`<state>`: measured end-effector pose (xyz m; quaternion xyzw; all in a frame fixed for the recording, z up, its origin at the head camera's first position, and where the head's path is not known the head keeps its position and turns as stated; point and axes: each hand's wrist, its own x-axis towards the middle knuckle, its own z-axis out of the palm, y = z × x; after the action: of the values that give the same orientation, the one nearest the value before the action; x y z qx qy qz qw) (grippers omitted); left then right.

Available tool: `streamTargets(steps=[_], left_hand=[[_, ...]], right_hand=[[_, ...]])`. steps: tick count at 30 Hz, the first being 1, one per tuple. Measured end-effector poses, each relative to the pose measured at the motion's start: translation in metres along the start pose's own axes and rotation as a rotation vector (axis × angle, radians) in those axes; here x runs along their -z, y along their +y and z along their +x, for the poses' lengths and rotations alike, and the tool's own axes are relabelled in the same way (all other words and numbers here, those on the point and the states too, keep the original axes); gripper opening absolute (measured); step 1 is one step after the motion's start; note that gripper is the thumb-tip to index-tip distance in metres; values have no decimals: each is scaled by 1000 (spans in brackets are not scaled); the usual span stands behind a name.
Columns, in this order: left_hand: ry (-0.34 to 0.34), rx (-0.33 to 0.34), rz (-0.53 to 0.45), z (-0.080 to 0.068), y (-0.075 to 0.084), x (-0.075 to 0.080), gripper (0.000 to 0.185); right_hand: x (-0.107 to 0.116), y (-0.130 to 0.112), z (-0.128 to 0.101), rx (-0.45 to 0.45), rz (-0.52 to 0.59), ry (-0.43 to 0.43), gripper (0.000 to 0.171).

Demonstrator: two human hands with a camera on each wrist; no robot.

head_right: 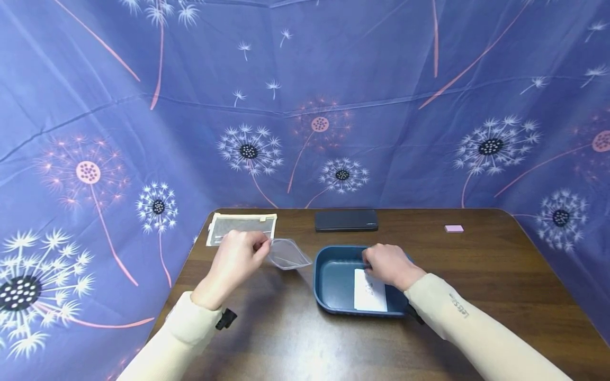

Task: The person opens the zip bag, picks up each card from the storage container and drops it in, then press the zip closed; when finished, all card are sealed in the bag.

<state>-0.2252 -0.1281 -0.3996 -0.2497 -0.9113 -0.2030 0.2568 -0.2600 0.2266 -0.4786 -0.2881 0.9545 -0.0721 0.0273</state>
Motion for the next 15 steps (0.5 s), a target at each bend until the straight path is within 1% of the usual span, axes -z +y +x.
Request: streamTargets(steps=[4,6,12,15], left_hand=[[-3,6,-5,0,0,0,26],[-6,11,-7,-1,0,0,26],[0,8,-12,-1,-1,0,27],[3,6,-13,-1,-1,0,28]], right_hand=[[-5,0,-5,-25,-2,-56,19],[-7,1,-6,-29,-15,-78,26],[-13,2,-5,-32,-65,-136,58],[-15,2,-5,-36,-81,-157,70]])
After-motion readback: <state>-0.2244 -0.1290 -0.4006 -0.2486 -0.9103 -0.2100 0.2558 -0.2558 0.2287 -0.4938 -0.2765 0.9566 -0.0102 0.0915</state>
